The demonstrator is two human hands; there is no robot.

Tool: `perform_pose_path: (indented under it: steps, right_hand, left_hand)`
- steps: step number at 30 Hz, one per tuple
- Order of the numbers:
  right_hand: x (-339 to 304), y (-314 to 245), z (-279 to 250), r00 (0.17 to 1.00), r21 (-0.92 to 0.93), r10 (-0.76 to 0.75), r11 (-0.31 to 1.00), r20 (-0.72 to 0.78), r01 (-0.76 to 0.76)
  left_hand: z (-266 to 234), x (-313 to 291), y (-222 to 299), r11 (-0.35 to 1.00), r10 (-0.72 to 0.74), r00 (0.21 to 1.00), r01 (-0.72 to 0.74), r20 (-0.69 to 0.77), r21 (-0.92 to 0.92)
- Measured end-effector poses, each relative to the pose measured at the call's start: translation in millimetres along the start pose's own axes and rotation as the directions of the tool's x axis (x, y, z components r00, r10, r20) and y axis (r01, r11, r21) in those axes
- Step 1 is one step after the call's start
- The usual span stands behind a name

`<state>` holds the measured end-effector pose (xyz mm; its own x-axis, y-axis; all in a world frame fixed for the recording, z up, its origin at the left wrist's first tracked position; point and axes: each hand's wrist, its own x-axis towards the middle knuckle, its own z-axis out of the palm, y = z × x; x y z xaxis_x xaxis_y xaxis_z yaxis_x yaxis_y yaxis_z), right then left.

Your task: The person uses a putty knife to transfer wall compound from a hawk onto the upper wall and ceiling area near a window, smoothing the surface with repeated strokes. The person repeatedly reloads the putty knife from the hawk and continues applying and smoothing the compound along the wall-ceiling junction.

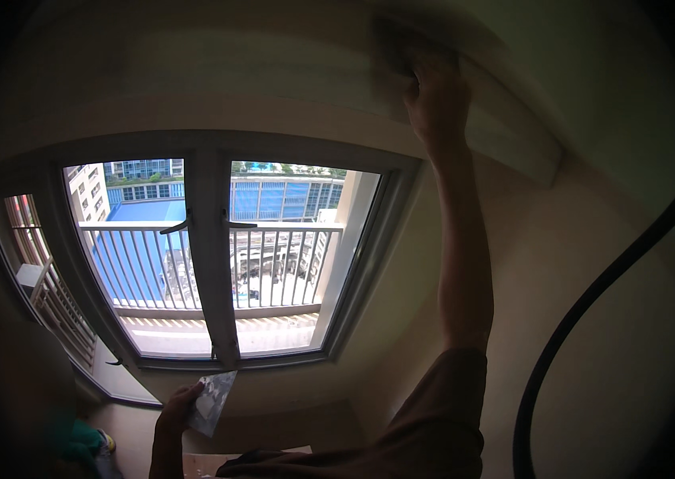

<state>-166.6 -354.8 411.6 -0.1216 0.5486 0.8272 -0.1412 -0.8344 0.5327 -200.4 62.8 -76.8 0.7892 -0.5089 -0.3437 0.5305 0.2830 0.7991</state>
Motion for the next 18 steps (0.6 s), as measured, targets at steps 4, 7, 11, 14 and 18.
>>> perform_pose_path:
  steps: [4,7,11,14,18]
  right_hand:
    - [-23,-33,-39,0.947,0.091,0.109,0.986,0.303,-0.142]
    - [-37,-39,-63,0.979,0.268,0.072,0.956,0.191,-0.123]
    - [-23,15,-67,0.989,0.120,0.107,0.986,0.106,-0.119]
    - [-17,38,-65,0.963,-0.068,0.211,0.977,0.170,-0.203]
    - [-18,29,-77,0.947,0.090,0.300,0.946,0.115,-0.311]
  left_hand:
    - [12,-6,9,0.994,0.028,0.999,-0.025,-0.033,0.111]
    - [21,-10,17,0.999,0.030,1.000,-0.030,-0.002,0.021]
    - [33,-9,27,0.998,0.061,0.998,-0.061,0.000,0.008]
    - [44,-14,31,0.997,0.063,0.998,-0.063,-0.002,0.046]
    - [57,-18,33,0.991,0.116,0.990,-0.121,0.076,0.052]
